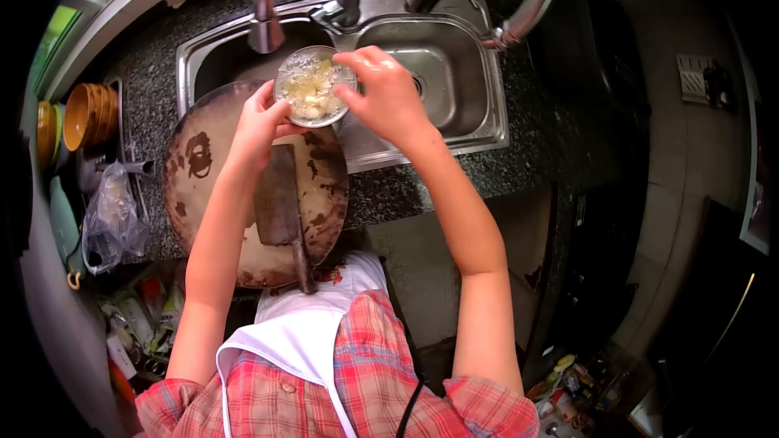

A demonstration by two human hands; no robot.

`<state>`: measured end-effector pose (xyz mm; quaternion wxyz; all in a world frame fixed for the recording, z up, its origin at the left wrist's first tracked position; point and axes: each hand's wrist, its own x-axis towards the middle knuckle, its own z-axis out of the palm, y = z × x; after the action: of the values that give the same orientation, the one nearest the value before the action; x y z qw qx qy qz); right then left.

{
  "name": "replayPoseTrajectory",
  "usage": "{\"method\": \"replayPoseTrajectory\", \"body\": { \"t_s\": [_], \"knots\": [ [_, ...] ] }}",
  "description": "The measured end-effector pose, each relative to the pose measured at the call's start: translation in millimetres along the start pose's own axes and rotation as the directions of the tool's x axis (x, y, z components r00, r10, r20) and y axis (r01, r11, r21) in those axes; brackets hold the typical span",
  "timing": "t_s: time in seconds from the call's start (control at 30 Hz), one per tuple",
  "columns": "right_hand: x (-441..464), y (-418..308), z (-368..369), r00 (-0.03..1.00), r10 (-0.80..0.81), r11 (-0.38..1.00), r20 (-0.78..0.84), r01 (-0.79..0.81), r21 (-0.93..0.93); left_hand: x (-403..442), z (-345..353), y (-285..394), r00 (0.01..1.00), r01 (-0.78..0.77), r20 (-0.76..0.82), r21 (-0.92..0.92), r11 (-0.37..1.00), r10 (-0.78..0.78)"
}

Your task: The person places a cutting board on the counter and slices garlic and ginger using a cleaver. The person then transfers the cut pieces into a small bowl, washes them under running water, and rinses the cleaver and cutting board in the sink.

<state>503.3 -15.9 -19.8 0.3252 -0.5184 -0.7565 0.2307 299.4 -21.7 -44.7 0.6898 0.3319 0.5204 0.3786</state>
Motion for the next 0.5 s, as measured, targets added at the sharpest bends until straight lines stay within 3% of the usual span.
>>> {"method": "replayPoseTrajectory", "body": {
  "t_s": [0.03, 0.1, 0.13, 0.2, 0.37, 0.43, 0.5],
  "knots": [
    [-2.6, -5.4, -3.6, 0.987, 0.140, 0.982, 0.084, -0.127, -0.143, 2.0, 8.6, -3.3, 1.000, 0.003, 0.001, 0.012, 1.000, -0.003],
    [-5.7, -8.6, -4.5, 0.996, 0.081, 0.897, -0.029, -0.086, -0.433, 5.7, 26.6, -12.4, 1.000, 0.017, 0.014, 0.022, 1.000, -0.017],
    [-6.5, -7.8, -7.0, 0.995, 0.096, 0.892, -0.034, -0.101, -0.440, 8.8, 35.4, -17.5, 0.999, 0.050, 0.011, 0.005, 0.999, -0.051],
    [-6.3, -2.4, -9.1, 0.961, 0.236, 0.911, 0.144, -0.168, -0.376, 14.1, 50.5, -26.5, 0.996, 0.094, 0.011, -0.009, 0.996, -0.094],
    [-11.8, 42.2, 1.8, 0.920, 0.311, 0.879, 0.239, -0.183, -0.440, 26.2, 81.5, -44.8, 0.994, 0.090, 0.060, 0.040, 0.995, -0.092],
    [-13.0, 58.9, -6.1, 0.932, 0.261, 0.926, 0.252, -0.168, -0.338, 35.5, 88.0, -50.1, 0.992, 0.096, 0.076, 0.080, 0.992, -0.102],
    [-9.5, 57.1, -30.7, 0.856, 0.404, 0.914, 0.321, -0.370, -0.163, 37.6, 95.1, -48.5, 0.990, 0.114, 0.079, 0.086, 0.990, -0.120]
  ]
}}
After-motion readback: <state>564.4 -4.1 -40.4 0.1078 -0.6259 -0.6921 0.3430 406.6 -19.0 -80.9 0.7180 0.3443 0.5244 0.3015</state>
